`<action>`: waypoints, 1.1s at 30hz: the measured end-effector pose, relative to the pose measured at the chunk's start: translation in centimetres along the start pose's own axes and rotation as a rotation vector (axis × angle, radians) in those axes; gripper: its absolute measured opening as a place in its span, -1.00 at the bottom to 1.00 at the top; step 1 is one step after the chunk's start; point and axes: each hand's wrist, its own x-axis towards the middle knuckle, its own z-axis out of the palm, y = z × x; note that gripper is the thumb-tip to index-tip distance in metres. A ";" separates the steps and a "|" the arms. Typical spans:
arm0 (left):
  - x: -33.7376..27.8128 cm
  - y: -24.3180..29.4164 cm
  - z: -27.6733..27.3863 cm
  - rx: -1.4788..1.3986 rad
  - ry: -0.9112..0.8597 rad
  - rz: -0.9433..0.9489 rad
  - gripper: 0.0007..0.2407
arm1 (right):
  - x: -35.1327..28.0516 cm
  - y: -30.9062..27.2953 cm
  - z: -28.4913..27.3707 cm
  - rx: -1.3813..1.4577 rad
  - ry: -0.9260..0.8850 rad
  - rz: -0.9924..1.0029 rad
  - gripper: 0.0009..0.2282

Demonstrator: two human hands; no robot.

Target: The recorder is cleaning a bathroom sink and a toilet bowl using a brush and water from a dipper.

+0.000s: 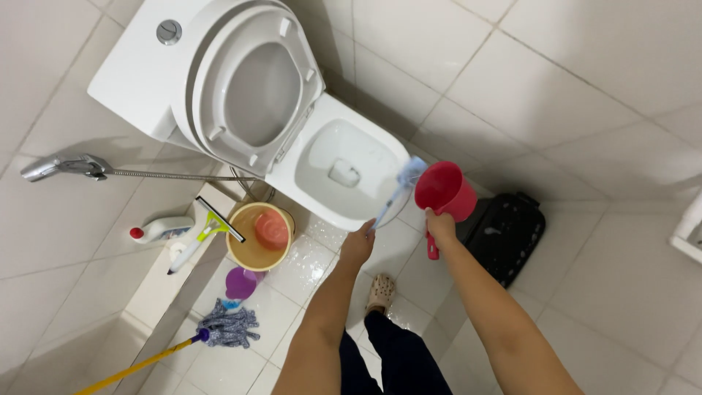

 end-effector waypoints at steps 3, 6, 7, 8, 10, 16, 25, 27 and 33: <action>0.3 1.3 -0.2 -0.191 0.134 -0.127 -0.64 | 1.7 -0.9 0.2 0.098 -0.036 0.090 -0.70; 2.4 1.5 -2.2 -0.047 0.007 -0.086 -0.66 | 1.0 -5.3 0.9 0.064 -0.072 0.073 -0.69; 3.2 1.3 -2.8 -0.050 0.016 -0.088 -0.66 | 1.4 -6.3 1.5 0.060 -0.079 0.066 -0.69; 4.1 1.0 -3.5 -0.137 0.091 -0.200 -0.65 | 1.9 -7.3 2.2 0.046 -0.095 0.048 -0.71; 5.2 0.6 -4.7 -0.231 0.166 -0.314 -0.64 | 2.5 -9.3 3.5 0.026 -0.111 0.031 -0.72; 9.9 -1.2 -9.4 0.014 -0.012 -0.137 -0.64 | 6.0 -14.7 9.3 0.017 -0.166 -0.003 -0.78; 14.3 -4.6 -14.3 -0.022 0.160 -0.156 -0.64 | 6.7 -20.3 18.5 -0.115 -0.219 -0.092 -0.83; 14.9 -3.7 -16.2 -0.107 0.154 -0.294 -0.62 | 5.5 -22.2 20.2 -0.187 -0.238 -0.116 -0.83; 13.4 -7.5 -17.8 -0.163 0.224 -0.341 -0.66 | 4.5 -23.0 22.2 -0.103 -0.286 -0.084 -0.83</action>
